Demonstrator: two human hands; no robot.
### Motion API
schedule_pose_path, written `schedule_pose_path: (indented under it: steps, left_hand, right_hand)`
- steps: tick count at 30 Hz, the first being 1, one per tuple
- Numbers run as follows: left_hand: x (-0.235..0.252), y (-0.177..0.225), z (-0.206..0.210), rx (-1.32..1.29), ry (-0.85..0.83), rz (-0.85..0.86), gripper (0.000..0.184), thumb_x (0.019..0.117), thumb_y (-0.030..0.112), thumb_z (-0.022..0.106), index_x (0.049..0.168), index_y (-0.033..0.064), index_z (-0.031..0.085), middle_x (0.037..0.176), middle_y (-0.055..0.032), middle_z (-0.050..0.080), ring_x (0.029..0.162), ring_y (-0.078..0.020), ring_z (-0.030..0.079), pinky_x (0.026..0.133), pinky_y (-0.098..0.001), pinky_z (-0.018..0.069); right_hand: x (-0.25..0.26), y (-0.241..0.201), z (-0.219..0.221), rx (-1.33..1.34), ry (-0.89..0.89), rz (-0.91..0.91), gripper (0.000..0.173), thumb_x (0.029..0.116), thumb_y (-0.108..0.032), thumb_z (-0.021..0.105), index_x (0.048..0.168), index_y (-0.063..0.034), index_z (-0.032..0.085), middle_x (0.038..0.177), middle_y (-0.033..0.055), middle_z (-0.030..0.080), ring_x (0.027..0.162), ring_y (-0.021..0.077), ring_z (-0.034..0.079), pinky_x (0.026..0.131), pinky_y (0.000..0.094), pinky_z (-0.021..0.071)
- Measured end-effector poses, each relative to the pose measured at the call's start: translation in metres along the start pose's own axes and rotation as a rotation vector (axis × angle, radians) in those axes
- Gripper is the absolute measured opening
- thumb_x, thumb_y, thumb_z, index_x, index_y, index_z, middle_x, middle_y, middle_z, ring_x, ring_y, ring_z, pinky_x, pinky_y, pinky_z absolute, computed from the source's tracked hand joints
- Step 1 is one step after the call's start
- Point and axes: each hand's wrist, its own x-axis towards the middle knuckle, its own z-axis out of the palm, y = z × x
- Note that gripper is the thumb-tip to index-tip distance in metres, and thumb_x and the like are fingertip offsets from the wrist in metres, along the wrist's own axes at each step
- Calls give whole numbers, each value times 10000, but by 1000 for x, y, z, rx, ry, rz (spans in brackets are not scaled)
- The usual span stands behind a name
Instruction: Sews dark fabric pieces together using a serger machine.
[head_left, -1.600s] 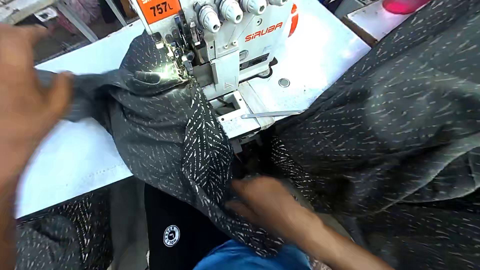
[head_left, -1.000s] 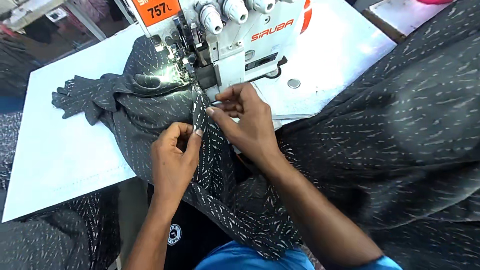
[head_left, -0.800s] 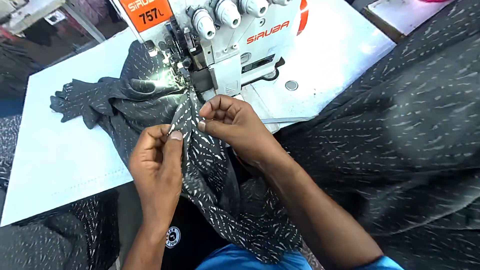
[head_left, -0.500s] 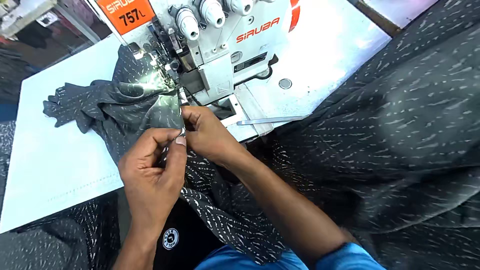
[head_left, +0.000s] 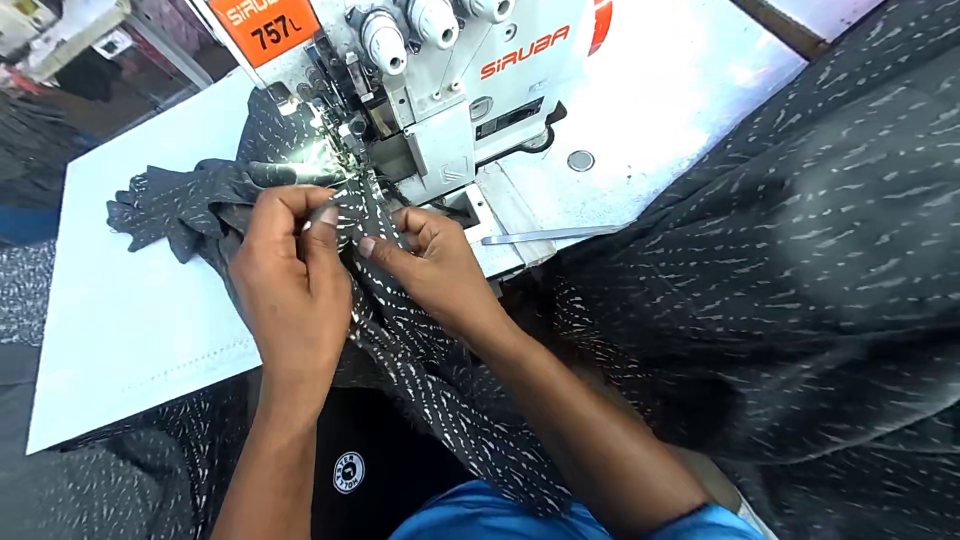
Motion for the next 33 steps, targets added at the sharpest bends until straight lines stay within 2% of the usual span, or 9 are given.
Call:
schedule_pose_path:
  steps: [3, 4, 6, 8, 11, 14, 18, 26, 33]
  left_hand:
    - [11, 1, 6, -49, -26, -132, 260, 1115, 215, 421, 1229, 80, 612, 976, 14, 635, 827, -5, 613, 734, -187, 508]
    - [15, 1, 6, 31, -34, -121, 272, 1099, 283, 481, 1236, 91, 616, 961, 3, 634, 803, -21, 605, 716, -207, 498]
    - [21, 0, 2, 220, -80, -60, 428, 990, 408, 667, 1258, 76, 649, 1052, -95, 701, 915, -153, 673, 817, -376, 536]
    - [25, -2, 1, 331, -103, 13, 377, 957, 408, 714, 1157, 88, 725, 1024, -123, 734, 931, -230, 699, 825, -471, 531]
    - [25, -6, 5, 399, -59, 139, 223, 1018, 287, 654, 1069, 103, 769, 941, -106, 673, 848, -218, 643, 755, -403, 499]
    - [23, -9, 12, 339, -20, 240, 183, 1019, 215, 649, 1054, 77, 765, 1020, -113, 604, 913, -192, 590, 787, -319, 479]
    - [20, -15, 17, 226, 6, 297, 153, 1001, 163, 669, 1032, 48, 766, 1017, -101, 622, 939, -148, 596, 817, -260, 483]
    - [18, -27, 10, 244, -53, 435, 151, 968, 96, 678, 1051, 40, 792, 980, -125, 665, 917, -238, 612, 818, -366, 496]
    - [15, -21, 9, 249, -71, 339, 168, 975, 148, 688, 1085, 85, 798, 972, -96, 644, 912, -214, 592, 810, -350, 479]
  right_hand:
    - [3, -3, 6, -16, -55, -24, 180, 988, -159, 690, 1048, 11, 691, 820, 109, 721, 687, 173, 697, 635, 351, 604]
    - [3, -4, 8, -20, -56, -34, 171, 988, -158, 687, 1037, 5, 701, 814, 101, 717, 687, 166, 690, 628, 347, 593]
    - [4, -2, 10, -29, -51, -56, 159, 993, -157, 683, 1011, -1, 703, 794, 93, 701, 684, 160, 676, 615, 346, 575]
    - [4, -2, 10, -32, -42, -47, 175, 1006, -176, 673, 1012, -3, 701, 785, 92, 699, 674, 162, 675, 611, 345, 575]
    - [4, -4, 10, -26, -31, -39, 209, 1033, -190, 628, 999, 2, 704, 752, 93, 680, 628, 160, 648, 576, 330, 552]
    - [8, -3, 10, -74, -1, -71, 241, 1031, -165, 604, 847, -19, 663, 620, 55, 563, 515, 136, 518, 475, 309, 419]
    - [12, -4, 9, -118, 14, -60, 279, 1016, -167, 613, 765, -49, 638, 582, 38, 519, 494, 137, 483, 464, 323, 382]
    - [13, -2, 8, -126, 22, -45, 235, 1010, -169, 639, 823, -41, 702, 604, 35, 553, 510, 124, 493, 476, 311, 391]
    - [12, -2, 3, -116, 11, -58, 228, 1012, -166, 638, 828, -35, 667, 608, 45, 550, 504, 136, 496, 472, 315, 401]
